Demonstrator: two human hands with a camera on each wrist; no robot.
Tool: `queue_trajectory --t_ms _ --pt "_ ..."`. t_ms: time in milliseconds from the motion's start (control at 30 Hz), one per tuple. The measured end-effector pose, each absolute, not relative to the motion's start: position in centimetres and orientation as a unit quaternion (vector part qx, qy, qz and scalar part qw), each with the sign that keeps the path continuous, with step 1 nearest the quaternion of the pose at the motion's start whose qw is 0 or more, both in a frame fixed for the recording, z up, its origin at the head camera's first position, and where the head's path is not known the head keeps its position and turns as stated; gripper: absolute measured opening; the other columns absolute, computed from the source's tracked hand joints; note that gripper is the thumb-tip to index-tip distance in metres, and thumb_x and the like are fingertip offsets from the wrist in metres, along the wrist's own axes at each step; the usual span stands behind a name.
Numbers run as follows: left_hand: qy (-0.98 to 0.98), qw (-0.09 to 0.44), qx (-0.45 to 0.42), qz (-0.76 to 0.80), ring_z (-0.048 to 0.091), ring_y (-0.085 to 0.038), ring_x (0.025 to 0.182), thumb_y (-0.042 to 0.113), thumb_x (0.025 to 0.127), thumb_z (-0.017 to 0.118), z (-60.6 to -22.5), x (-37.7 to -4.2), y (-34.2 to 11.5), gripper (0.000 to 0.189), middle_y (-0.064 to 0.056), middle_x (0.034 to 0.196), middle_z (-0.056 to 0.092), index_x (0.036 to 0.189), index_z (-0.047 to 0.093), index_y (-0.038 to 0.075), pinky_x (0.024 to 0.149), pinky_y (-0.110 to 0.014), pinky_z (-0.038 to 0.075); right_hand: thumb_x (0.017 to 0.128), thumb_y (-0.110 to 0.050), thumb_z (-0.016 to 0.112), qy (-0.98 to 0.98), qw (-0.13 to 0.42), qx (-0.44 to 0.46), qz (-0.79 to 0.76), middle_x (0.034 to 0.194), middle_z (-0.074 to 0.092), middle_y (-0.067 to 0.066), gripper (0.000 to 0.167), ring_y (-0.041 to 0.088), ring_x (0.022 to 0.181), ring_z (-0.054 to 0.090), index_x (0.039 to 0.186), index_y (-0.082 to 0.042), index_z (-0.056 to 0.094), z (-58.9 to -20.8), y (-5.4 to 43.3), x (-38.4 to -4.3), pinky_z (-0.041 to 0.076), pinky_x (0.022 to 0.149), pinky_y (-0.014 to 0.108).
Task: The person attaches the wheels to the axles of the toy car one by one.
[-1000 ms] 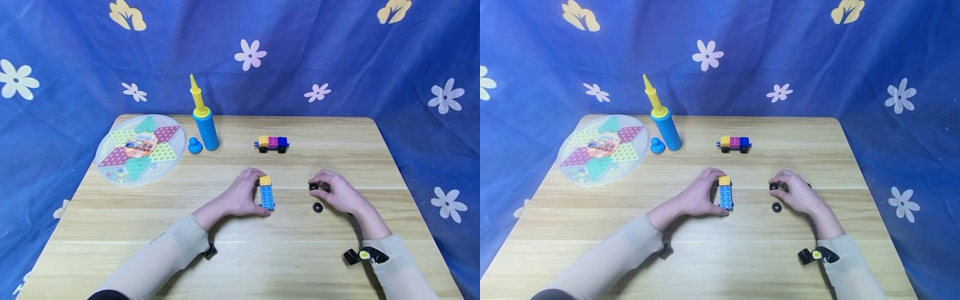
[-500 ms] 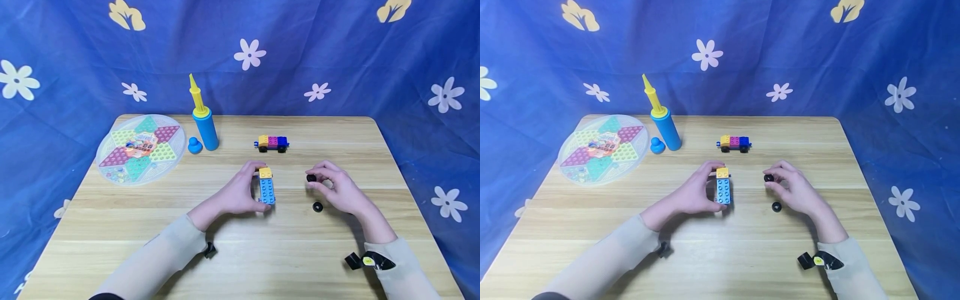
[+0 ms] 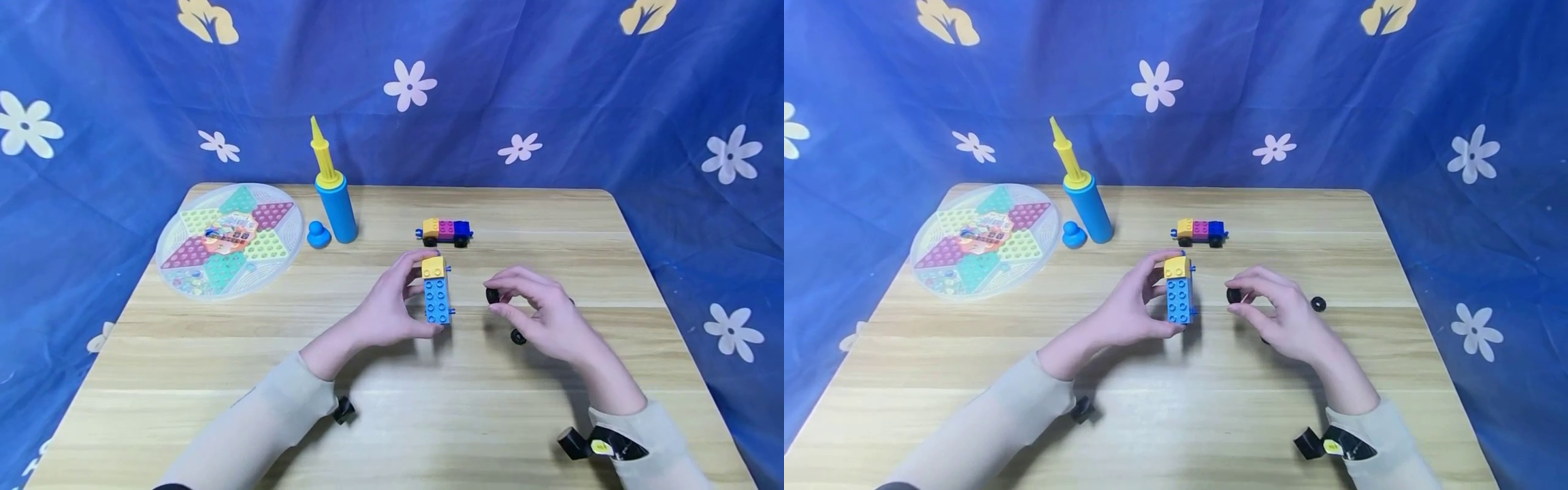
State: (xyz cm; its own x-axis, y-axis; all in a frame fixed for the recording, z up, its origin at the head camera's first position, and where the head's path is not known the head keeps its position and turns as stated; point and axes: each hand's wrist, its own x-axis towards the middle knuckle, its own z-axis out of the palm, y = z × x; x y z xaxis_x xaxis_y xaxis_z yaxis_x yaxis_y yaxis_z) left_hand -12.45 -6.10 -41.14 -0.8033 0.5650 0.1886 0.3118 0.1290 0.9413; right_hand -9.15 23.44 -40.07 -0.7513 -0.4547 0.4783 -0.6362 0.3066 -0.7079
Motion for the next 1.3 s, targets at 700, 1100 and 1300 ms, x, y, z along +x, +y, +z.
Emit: queue_trajectory --t_ms 700,1100,1300 --pt "0.672 0.109 0.297 0.669 0.056 -0.023 0.134 -0.015 0.066 0.094 -39.1 -11.6 -6.2 0.112 -0.003 0.150 0.048 0.159 0.039 0.010 0.105 -0.038 0.054 0.079 0.021 0.082 -0.745 0.080 0.355 0.559 0.111 0.071 0.008 0.046 0.022 0.095 0.069 0.121 0.003 0.075 -39.9 19.6 -8.2 0.061 0.086 0.031" --pt "0.690 0.084 0.286 0.660 0.062 -0.021 0.130 -0.006 0.066 0.098 -38.3 -11.2 -6.3 0.108 -0.003 0.146 0.058 0.159 0.044 0.008 0.097 -0.039 0.059 0.074 0.026 0.082 -0.717 0.090 0.357 0.592 0.101 0.075 0.012 0.044 0.022 0.088 0.073 0.114 0.008 0.077 -39.6 19.2 -8.1 0.063 0.079 0.032" --pt "0.663 0.093 0.273 0.690 0.071 -0.025 0.119 -0.010 0.064 0.097 -38.3 -11.1 -6.4 0.107 -0.007 0.140 0.066 0.157 0.046 0.004 0.094 -0.041 0.060 0.072 0.024 0.085 -0.726 0.069 0.304 0.613 0.095 0.077 0.013 0.039 0.020 0.081 0.074 0.107 0.007 0.080 -39.4 18.8 -7.9 0.063 0.066 0.028"
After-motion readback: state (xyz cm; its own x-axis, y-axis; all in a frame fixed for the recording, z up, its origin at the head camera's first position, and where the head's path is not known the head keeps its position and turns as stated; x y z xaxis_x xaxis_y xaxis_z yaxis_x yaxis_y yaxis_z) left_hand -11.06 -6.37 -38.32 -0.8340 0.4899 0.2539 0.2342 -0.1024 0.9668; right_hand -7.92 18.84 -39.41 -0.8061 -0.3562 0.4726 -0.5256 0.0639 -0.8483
